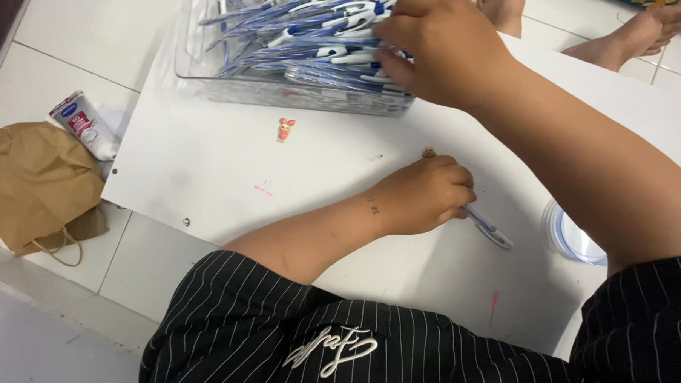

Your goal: The person assembles blue ballpoint pens by inserting ink refills into clear plastic pen bodies and then attaching blue caps. The person handles the refills, pen bodies, and caps one at a time, placing the completed pens into a clear plastic container.

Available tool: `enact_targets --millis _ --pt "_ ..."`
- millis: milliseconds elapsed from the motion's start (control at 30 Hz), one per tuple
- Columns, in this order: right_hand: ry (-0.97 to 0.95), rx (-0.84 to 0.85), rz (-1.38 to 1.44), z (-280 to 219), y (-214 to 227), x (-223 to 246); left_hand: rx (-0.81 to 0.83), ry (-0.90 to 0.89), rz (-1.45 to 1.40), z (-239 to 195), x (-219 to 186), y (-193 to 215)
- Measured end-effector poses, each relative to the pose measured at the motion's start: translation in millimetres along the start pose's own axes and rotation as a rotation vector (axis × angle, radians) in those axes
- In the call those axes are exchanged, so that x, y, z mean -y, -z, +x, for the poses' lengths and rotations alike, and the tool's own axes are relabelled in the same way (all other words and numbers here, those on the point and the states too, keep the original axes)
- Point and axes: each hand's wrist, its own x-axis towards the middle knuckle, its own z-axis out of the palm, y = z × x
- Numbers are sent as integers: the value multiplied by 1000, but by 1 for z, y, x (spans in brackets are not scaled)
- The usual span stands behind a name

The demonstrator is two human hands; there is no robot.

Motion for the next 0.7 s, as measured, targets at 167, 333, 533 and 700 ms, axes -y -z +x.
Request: enact_targets --millis 167,333,533,700 --pt "6 19 -23 -3 13 11 -20 -21 47 -1 1 3" --pt "-26 -96 26 -40 48 11 -133 -70 17 -3 3 7" --pt "-290 -74 41 -135 85 7 -169 -98 -2 -4 -2 23" --pt "-496 -27 24 -203 113 36 -164 -104 -9 -6 -7 26"
